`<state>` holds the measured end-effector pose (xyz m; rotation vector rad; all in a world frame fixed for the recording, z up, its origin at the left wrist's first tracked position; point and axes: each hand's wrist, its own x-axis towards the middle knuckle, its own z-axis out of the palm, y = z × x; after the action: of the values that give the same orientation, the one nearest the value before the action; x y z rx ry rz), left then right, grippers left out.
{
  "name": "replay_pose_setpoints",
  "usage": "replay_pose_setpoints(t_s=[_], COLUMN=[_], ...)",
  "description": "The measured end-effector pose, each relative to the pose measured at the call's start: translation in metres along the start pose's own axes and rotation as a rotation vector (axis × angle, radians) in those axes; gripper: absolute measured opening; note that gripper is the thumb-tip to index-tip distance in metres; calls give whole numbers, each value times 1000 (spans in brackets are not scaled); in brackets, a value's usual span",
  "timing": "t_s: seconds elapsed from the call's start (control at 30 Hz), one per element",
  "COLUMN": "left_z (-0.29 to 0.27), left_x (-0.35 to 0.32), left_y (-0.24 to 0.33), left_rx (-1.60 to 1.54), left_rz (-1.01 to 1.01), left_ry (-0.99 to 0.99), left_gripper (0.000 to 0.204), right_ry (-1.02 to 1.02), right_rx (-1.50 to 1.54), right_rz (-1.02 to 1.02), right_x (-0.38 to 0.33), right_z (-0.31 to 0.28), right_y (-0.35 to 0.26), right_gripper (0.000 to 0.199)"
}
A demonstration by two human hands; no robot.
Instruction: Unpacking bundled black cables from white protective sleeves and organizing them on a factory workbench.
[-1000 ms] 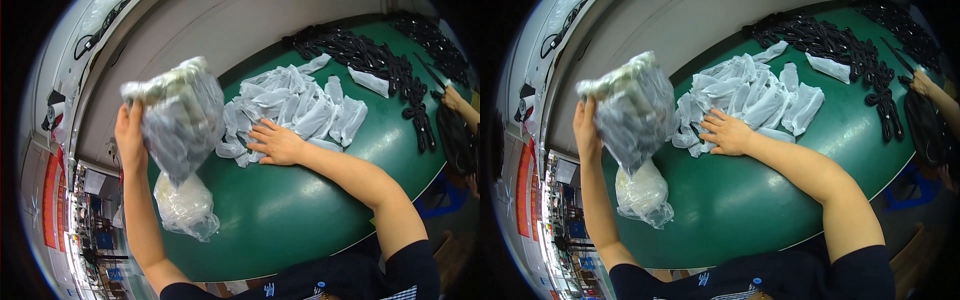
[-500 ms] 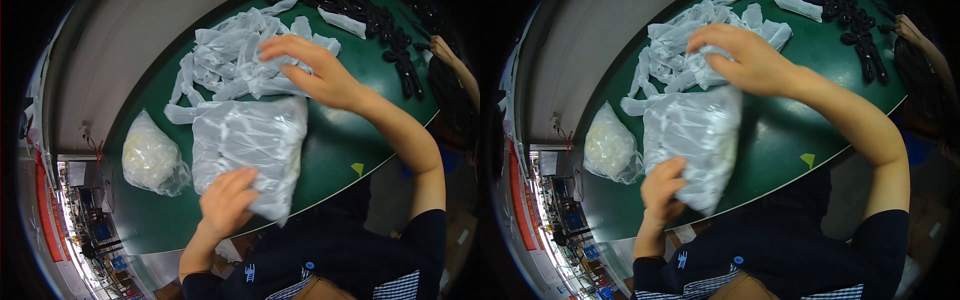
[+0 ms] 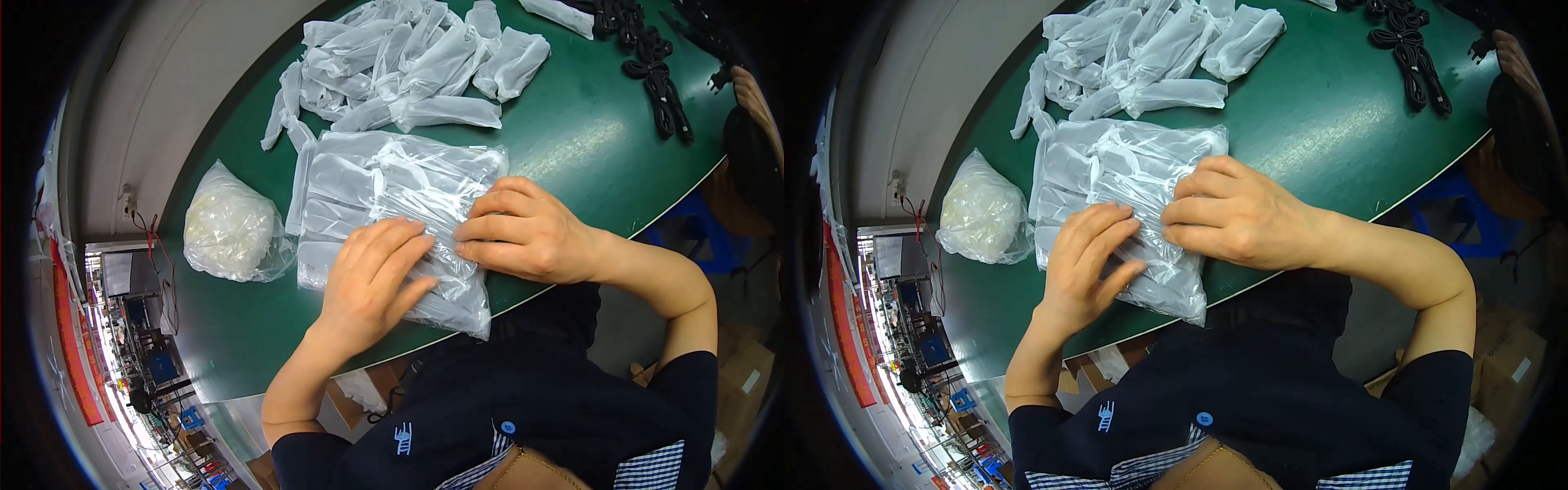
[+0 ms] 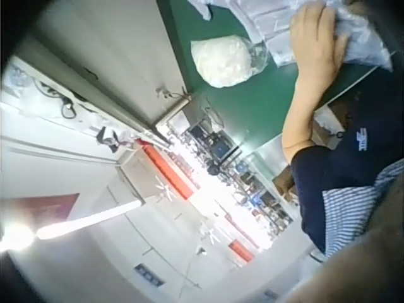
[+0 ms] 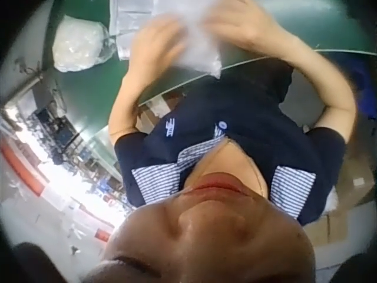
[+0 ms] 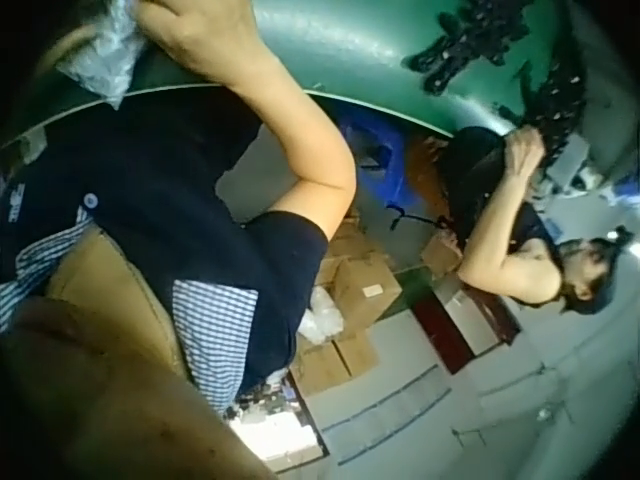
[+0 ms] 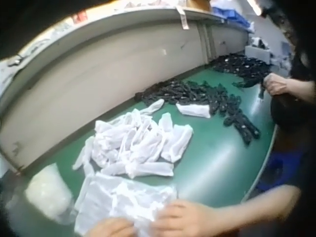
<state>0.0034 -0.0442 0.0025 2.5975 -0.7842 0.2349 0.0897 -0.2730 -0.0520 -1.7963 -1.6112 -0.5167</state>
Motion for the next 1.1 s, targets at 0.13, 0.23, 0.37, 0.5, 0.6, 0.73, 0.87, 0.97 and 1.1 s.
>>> replay_pose_setpoints(t_s=[0.13, 0.23, 0.37, 0.5, 0.6, 0.73, 0.87, 0.97, 1.1], left_z=[11, 8, 10, 13, 15, 19, 14, 16, 15], left_x=[2, 14, 21, 21, 26, 31, 39, 46, 45], left_y=[-16, -13, -16, -27, -26, -27, -27, -28, -31], left_rx=[36, 51, -45, -91, -123, -211, -246, -309, -274], left_rz=[128, 142, 191, 304, 344, 313, 303, 293, 300], left_ry=[60, 48, -8, 7, 11, 7, -36, -56, -125], left_gripper=[39, 35, 33, 29, 23, 17, 14, 13, 13], right_ry=[-2, 42, 46, 68, 51, 140, 98, 44, -155], right_rx=[117, 184, 147, 107, 104, 122, 312, 480, 685], right_rz=[78, 160, 157, 130, 137, 182, 314, 398, 509], right_x=[-1, 2, 1, -2, -1, -7, -3, -2, 6], right_z=[-3, 2, 5, 7, 8, 13, 9, 2, -14], right_y=[1, -2, -7, -9, -11, -9, -15, -13, -12], right_gripper=[21, 9, 8, 7, 9, 13, 9, 6, 8])
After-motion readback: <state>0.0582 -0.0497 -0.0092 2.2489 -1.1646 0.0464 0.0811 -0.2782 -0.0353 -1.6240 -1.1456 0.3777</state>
